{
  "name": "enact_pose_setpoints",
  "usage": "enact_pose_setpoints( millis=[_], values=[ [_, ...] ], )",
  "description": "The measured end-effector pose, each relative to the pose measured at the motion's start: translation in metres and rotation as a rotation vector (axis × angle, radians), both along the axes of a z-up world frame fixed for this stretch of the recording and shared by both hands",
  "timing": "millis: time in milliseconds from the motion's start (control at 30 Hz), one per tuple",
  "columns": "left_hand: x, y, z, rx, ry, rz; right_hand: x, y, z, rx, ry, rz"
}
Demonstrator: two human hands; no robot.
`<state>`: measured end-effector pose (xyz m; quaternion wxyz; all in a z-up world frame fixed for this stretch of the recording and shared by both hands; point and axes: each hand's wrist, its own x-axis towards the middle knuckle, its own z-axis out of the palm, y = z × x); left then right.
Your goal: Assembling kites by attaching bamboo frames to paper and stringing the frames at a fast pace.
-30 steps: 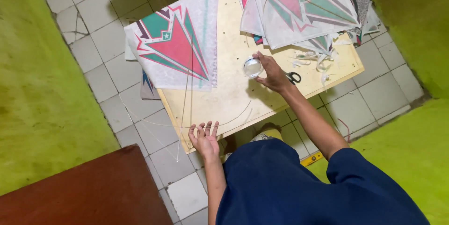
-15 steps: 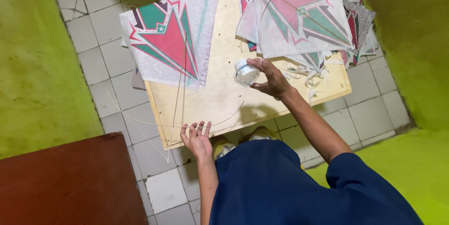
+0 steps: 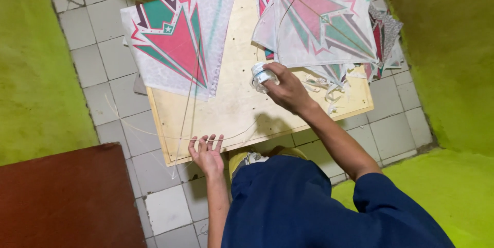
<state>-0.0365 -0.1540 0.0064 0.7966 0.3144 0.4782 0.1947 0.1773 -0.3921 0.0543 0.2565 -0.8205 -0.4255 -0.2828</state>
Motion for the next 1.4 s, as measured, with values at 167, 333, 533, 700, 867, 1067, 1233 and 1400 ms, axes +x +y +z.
enact_pose_setpoints(
  millis=[167,333,533,700,867,1067,1233,1400],
  values=[
    [0.002,0.0,0.009,-0.007,-0.027,0.02,-0.003,0.002,-0.005,-0.196,0.021,-0.116],
    [0.006,0.0,0.023,-0.025,-0.025,0.076,0.001,0.019,0.019,-0.341,0.144,-0.145],
    [0.01,0.012,0.036,-0.039,-0.012,0.065,0.008,0.03,0.019,-0.253,0.345,-0.134],
    [0.018,0.034,0.052,-0.021,-0.019,0.073,0.02,0.046,0.014,-0.269,0.417,-0.157],
    [0.022,0.057,0.054,-0.023,-0.009,0.035,0.031,0.062,0.01,-0.263,0.446,-0.196],
    [0.029,0.084,0.063,-0.035,0.015,-0.053,0.022,0.083,0.036,-0.322,0.578,-0.263],
    [0.04,0.096,0.065,-0.046,0.042,-0.081,0.013,0.076,0.02,-0.254,0.708,-0.279],
    [0.038,0.079,0.042,-0.089,0.034,-0.04,0.003,0.047,-0.036,-0.241,0.97,-0.483]
  ],
)
